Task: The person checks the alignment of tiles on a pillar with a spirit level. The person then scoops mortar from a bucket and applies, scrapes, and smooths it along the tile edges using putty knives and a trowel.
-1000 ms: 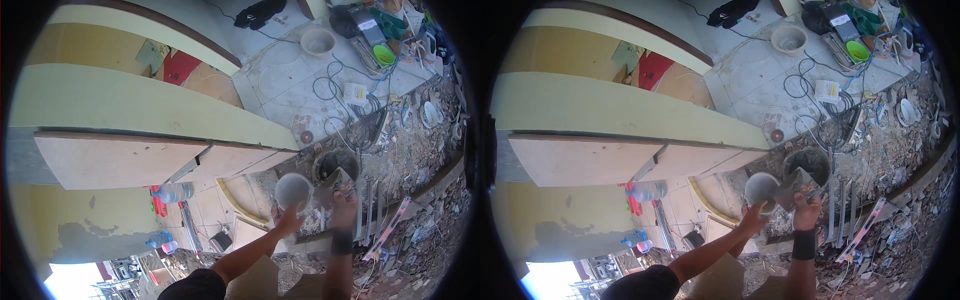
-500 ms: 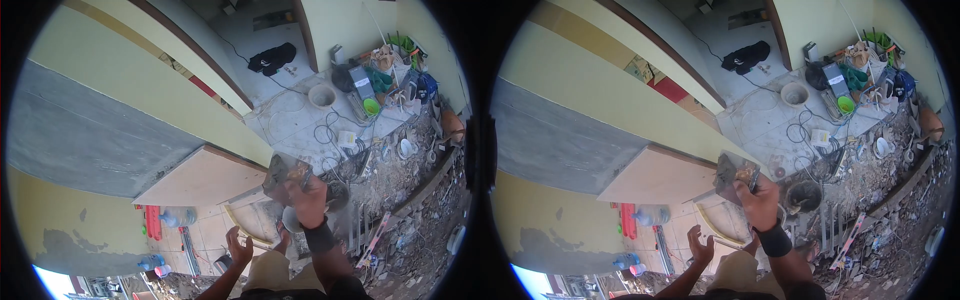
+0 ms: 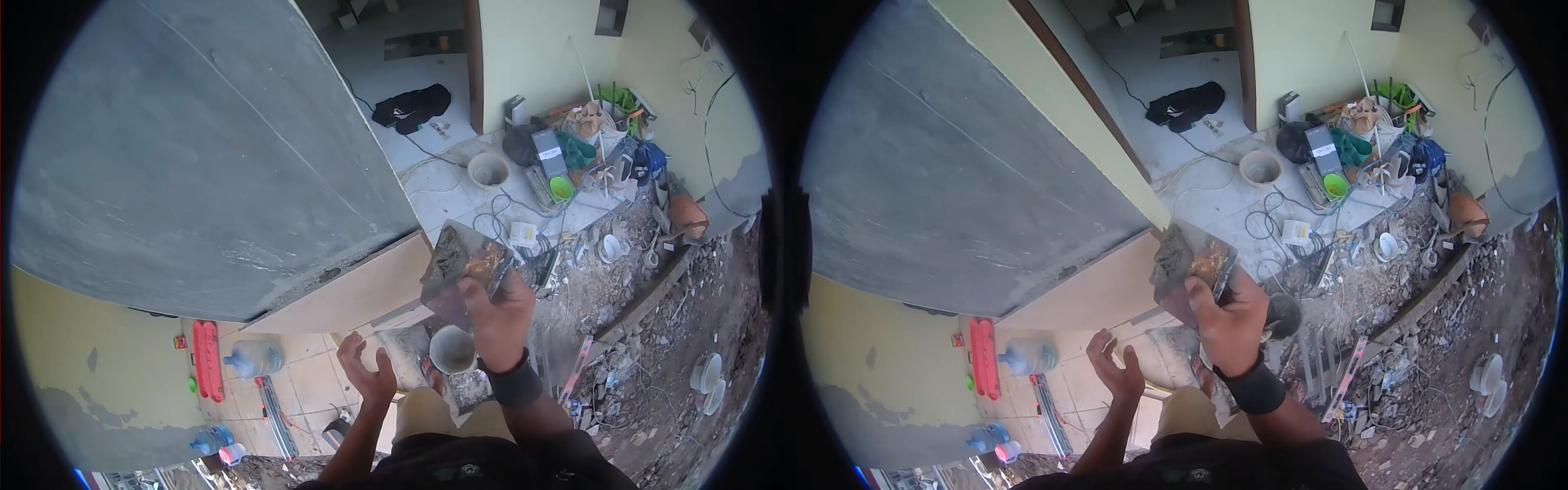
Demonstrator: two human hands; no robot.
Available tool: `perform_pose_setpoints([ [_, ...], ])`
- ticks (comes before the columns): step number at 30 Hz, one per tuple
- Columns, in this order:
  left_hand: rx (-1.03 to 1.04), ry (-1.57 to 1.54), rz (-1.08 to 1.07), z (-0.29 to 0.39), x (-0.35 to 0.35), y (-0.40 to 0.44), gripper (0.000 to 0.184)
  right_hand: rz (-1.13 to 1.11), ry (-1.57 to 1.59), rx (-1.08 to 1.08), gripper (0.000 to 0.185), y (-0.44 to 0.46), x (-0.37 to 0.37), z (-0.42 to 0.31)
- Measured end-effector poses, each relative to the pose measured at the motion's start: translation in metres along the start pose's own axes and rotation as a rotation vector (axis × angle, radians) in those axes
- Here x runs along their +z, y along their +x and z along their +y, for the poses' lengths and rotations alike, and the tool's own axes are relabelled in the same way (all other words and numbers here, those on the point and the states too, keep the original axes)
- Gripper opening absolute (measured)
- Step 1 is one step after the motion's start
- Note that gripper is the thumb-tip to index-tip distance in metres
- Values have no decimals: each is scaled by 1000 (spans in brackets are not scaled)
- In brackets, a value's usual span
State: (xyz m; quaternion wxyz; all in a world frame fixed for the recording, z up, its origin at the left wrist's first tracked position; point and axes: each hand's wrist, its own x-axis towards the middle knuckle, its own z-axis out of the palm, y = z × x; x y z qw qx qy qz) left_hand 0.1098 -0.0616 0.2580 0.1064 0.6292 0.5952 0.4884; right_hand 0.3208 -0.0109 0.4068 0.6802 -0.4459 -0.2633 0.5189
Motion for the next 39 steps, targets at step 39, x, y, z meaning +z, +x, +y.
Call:
perform_pose_setpoints([
  [39,-572,-73,-559,-40,-44,-46,50,66,-528,-718,30,32,-19,83],
])
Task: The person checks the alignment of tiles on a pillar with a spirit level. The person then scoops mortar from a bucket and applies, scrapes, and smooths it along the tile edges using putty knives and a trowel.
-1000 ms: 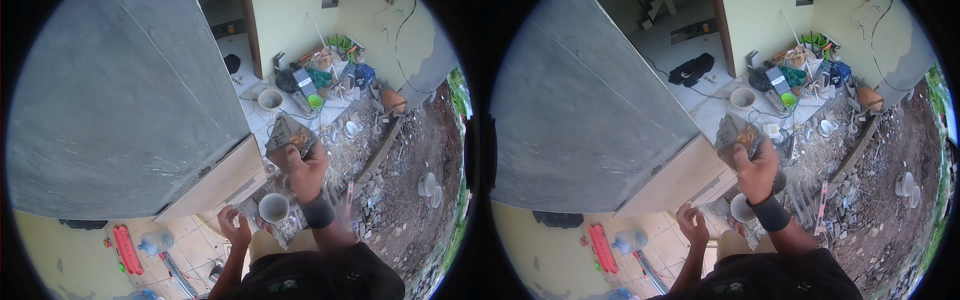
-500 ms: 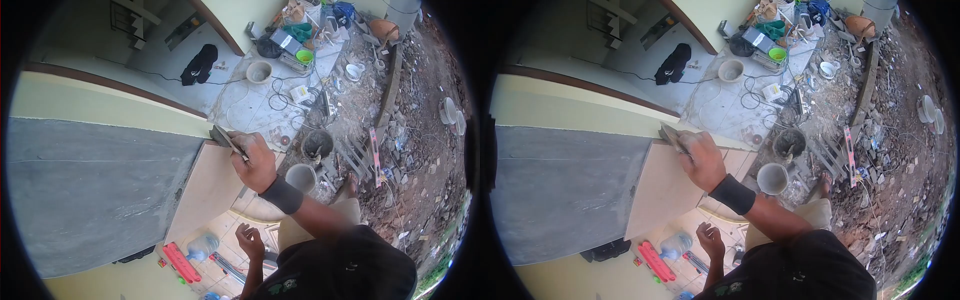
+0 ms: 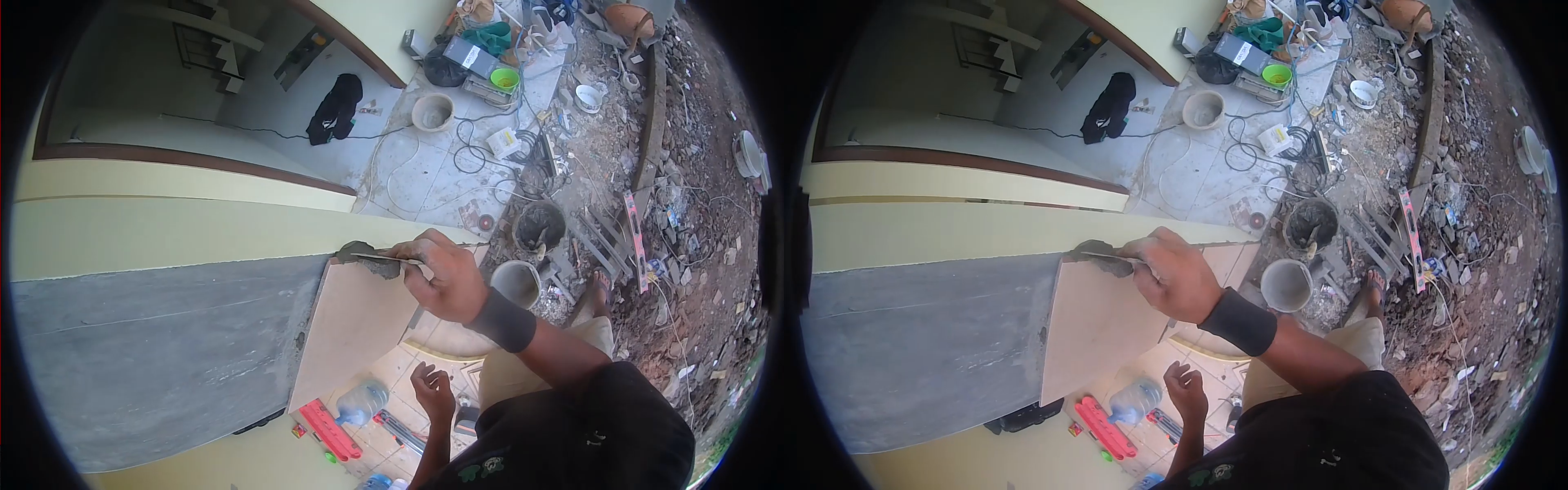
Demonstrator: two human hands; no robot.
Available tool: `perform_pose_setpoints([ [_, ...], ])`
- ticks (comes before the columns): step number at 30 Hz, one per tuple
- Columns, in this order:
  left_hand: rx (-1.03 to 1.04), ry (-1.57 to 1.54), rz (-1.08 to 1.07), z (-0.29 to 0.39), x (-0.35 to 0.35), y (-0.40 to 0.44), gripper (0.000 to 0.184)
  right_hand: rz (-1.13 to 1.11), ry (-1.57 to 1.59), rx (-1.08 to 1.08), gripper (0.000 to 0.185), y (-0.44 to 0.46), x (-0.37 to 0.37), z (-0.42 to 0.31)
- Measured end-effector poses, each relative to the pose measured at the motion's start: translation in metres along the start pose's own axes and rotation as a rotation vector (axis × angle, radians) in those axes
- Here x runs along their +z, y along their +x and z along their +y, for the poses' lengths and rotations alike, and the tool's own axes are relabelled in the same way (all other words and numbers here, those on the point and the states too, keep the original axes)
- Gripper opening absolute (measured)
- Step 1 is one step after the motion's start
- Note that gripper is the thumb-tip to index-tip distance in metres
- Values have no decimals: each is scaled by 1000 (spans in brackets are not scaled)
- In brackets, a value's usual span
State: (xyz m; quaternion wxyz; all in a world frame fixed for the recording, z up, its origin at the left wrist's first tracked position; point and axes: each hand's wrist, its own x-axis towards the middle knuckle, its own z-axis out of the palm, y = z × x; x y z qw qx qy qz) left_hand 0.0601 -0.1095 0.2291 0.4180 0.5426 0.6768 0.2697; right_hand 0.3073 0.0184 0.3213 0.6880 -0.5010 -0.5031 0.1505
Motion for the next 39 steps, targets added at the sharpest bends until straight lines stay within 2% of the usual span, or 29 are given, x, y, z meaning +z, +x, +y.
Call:
perform_pose_setpoints([
  [2,-1,36,-2,-6,-3,0,51,112,68,236,26,5,-4,3],
  [4,-8,56,-3,-4,-3,0,51,89,11,279,24,24,-7,8],
  [7,-18,76,-5,-3,-3,3,52,-117,-15,372,24,54,-11,6],
  [8,-30,77,-9,-3,-5,3,52,-116,-8,376,24,61,-11,6],
  [10,-22,84,-2,1,-4,3,51,-303,-83,337,24,74,-10,7],
  [17,-44,101,-45,0,-2,9,50,-337,-34,245,26,97,-24,-22],
  [19,-42,107,-59,2,0,11,49,-394,187,332,25,99,-34,-22],
  [20,-49,86,-60,4,1,12,48,-393,189,333,25,97,-40,-17],
  [22,-56,62,-60,3,2,13,48,-311,406,571,21,91,-53,-5],
  [23,-50,88,-61,-3,-1,14,48,-303,408,652,18,86,-57,-1],
  [24,-40,113,-63,-6,-2,16,48,-301,408,652,18,78,-54,4],
  [26,-57,109,-67,-8,-3,16,49,-108,192,440,21,48,-36,20],
  [31,-68,146,-81,-9,-3,15,50,37,3,283,25,8,-6,31],
  [35,-75,147,-83,-11,-4,13,50,41,-18,258,28,-4,7,30],
  [37,-79,144,-88,-13,-4,14,50,36,-87,123,31,-9,13,31],
  [39,-60,159,-89,-15,-4,12,49,37,-88,75,33,-14,14,26],
])
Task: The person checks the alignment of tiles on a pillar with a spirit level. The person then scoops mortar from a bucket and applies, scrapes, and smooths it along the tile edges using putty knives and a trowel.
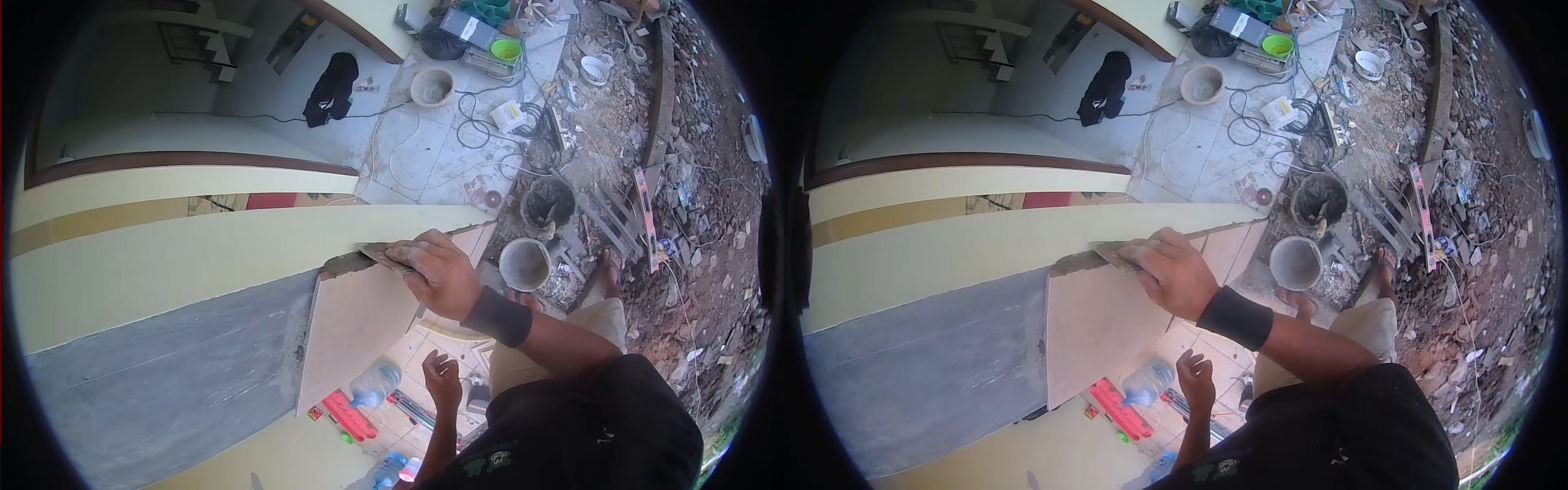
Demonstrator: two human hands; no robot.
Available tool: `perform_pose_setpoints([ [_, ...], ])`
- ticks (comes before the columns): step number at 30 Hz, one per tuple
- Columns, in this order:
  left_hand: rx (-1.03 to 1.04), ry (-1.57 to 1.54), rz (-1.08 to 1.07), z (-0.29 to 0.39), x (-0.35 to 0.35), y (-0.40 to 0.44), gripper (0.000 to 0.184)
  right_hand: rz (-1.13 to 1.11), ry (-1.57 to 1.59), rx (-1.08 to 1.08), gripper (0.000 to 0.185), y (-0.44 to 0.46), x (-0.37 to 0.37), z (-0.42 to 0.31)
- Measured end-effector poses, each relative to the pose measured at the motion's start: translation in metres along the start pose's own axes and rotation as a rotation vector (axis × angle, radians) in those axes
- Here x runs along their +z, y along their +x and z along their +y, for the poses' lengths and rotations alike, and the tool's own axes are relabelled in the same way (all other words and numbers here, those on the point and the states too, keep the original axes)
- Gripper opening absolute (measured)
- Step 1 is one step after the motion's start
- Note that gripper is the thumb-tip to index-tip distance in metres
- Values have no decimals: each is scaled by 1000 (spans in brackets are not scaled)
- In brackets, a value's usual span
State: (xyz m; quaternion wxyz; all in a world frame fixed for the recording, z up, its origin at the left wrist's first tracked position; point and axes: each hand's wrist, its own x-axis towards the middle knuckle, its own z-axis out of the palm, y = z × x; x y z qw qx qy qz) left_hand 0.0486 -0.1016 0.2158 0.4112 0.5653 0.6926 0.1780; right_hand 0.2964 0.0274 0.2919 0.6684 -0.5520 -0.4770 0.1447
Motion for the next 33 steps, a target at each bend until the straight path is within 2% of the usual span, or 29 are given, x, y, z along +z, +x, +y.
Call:
perform_pose_setpoints([
  [5,-13,-17,-15,-2,4,-1,48,-91,51,-53,34,2,-23,-4],
  [7,-17,-43,-17,-2,7,0,48,-151,46,287,28,15,-35,-3],
  [8,-14,-26,-13,-1,7,1,48,-169,-30,395,16,28,-36,-4],
  [9,-13,-9,-7,1,7,0,48,-178,-33,391,16,37,-35,4],
  [11,-13,-35,-6,2,10,2,48,-384,-89,393,17,55,-29,23],
  [15,7,-62,8,-1,11,4,48,-473,-184,332,17,80,-24,10],
  [17,4,-72,4,-2,13,5,48,-514,-112,435,20,96,-33,-22],
  [21,17,-90,-22,-5,16,9,48,-486,-78,391,21,109,-45,-54],
  [23,15,-90,-34,-6,17,12,48,-529,269,519,18,114,-57,-57],
  [24,15,-90,-39,-5,17,14,48,-528,268,520,18,111,-60,-51],
  [26,-7,-86,-32,-1,16,12,48,-315,203,465,19,99,-62,-28],
  [27,-26,-79,-25,0,15,12,48,-310,210,474,19,88,-60,-20],
  [29,-36,-53,-38,-10,13,9,48,-80,61,478,19,57,-52,-7],
  [31,-54,-18,-51,-22,7,1,48,-20,-3,422,19,25,-33,11],
  [33,-95,52,-60,-30,2,-5,48,112,-48,258,22,1,-10,25],
])
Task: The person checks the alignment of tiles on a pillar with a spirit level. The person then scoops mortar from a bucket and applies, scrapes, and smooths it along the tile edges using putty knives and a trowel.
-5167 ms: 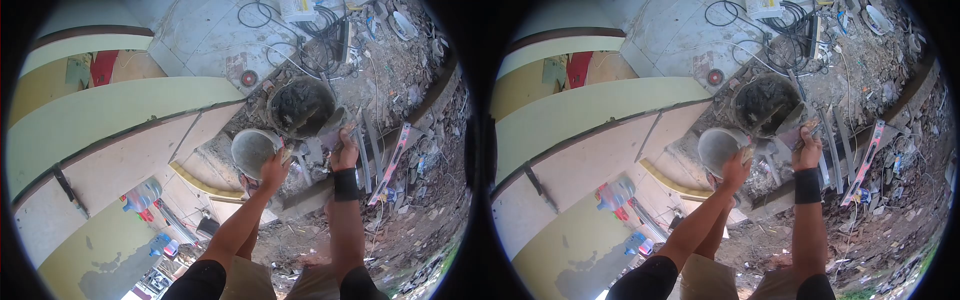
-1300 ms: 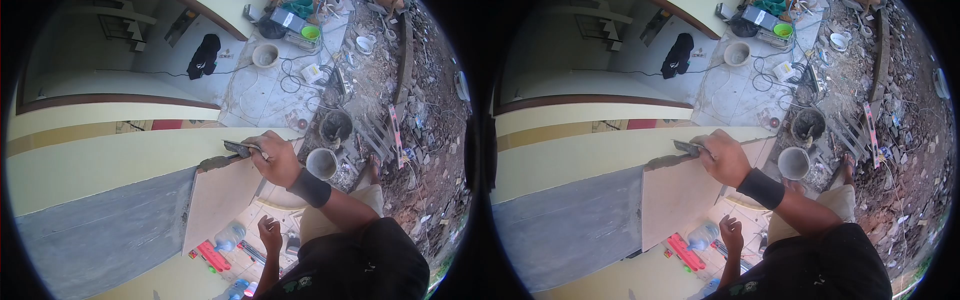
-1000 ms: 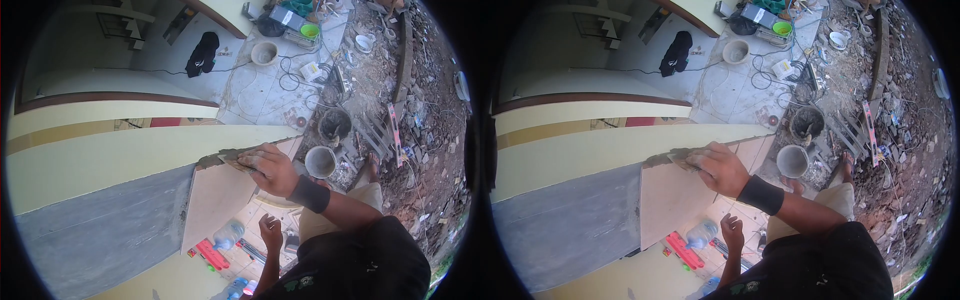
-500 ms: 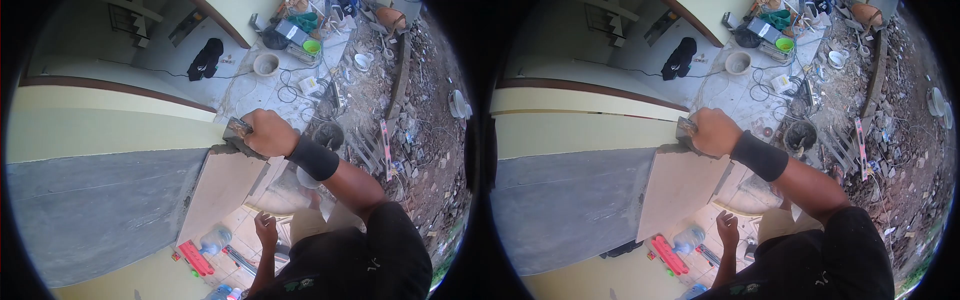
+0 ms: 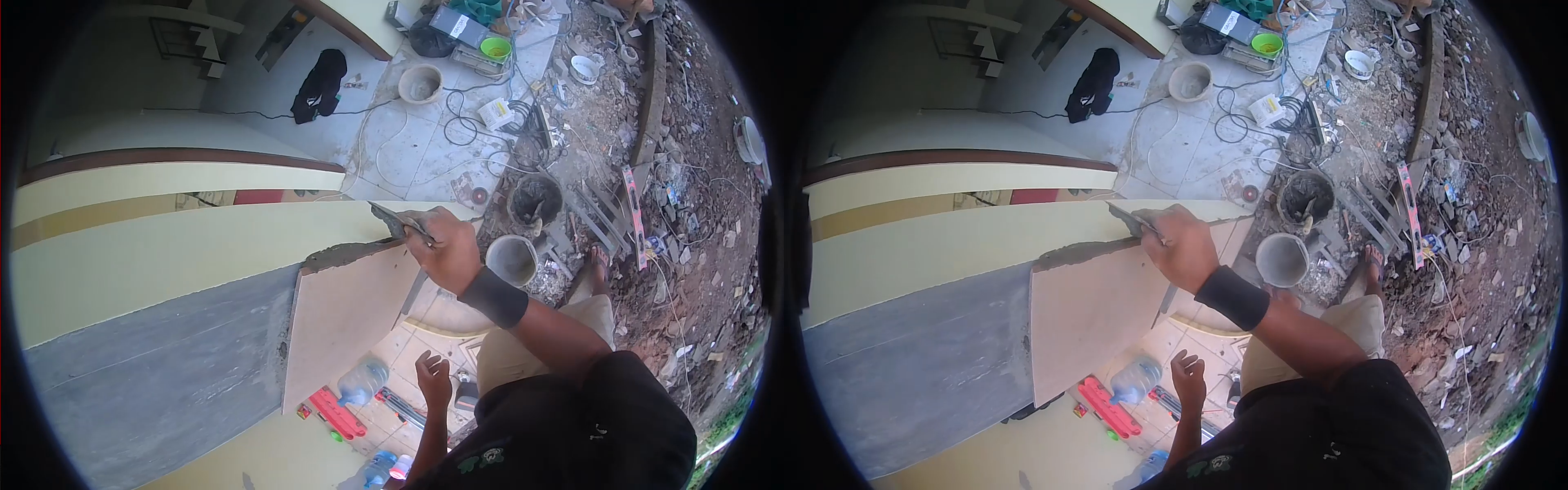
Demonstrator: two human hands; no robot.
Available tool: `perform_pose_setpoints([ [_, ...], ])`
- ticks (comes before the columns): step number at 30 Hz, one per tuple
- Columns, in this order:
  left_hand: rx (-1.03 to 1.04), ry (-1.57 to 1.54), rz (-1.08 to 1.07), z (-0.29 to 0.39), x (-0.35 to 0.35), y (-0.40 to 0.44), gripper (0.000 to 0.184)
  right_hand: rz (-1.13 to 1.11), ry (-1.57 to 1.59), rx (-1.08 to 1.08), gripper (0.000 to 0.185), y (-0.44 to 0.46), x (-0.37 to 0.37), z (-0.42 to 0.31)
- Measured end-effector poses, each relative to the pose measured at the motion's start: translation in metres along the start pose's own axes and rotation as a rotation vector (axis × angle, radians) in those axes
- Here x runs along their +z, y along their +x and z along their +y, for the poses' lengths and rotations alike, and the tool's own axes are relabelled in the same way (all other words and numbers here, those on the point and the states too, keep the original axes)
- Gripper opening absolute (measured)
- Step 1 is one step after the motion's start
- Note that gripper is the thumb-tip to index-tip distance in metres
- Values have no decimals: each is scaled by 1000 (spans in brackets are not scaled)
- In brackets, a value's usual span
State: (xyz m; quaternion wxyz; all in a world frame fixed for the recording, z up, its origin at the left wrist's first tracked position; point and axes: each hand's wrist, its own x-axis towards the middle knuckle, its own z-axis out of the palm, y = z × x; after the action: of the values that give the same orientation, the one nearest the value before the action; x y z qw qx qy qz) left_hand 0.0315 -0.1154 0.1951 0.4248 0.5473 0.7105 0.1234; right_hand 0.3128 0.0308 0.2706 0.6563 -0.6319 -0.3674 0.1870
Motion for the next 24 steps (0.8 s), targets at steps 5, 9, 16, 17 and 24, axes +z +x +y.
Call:
perform_pose_setpoints([
  [5,-65,36,9,-6,-6,-7,48,73,-1,-76,39,-29,27,12],
  [9,-42,56,-3,-5,-6,-4,49,71,-16,-249,52,-38,32,13],
  [16,-22,31,-39,9,3,-1,48,-165,77,-285,41,-30,-14,8],
  [17,-16,24,-39,9,5,4,48,-192,22,-132,31,-20,-22,3],
  [24,-9,23,-49,3,8,5,49,-611,-200,255,15,63,-1,21],
])
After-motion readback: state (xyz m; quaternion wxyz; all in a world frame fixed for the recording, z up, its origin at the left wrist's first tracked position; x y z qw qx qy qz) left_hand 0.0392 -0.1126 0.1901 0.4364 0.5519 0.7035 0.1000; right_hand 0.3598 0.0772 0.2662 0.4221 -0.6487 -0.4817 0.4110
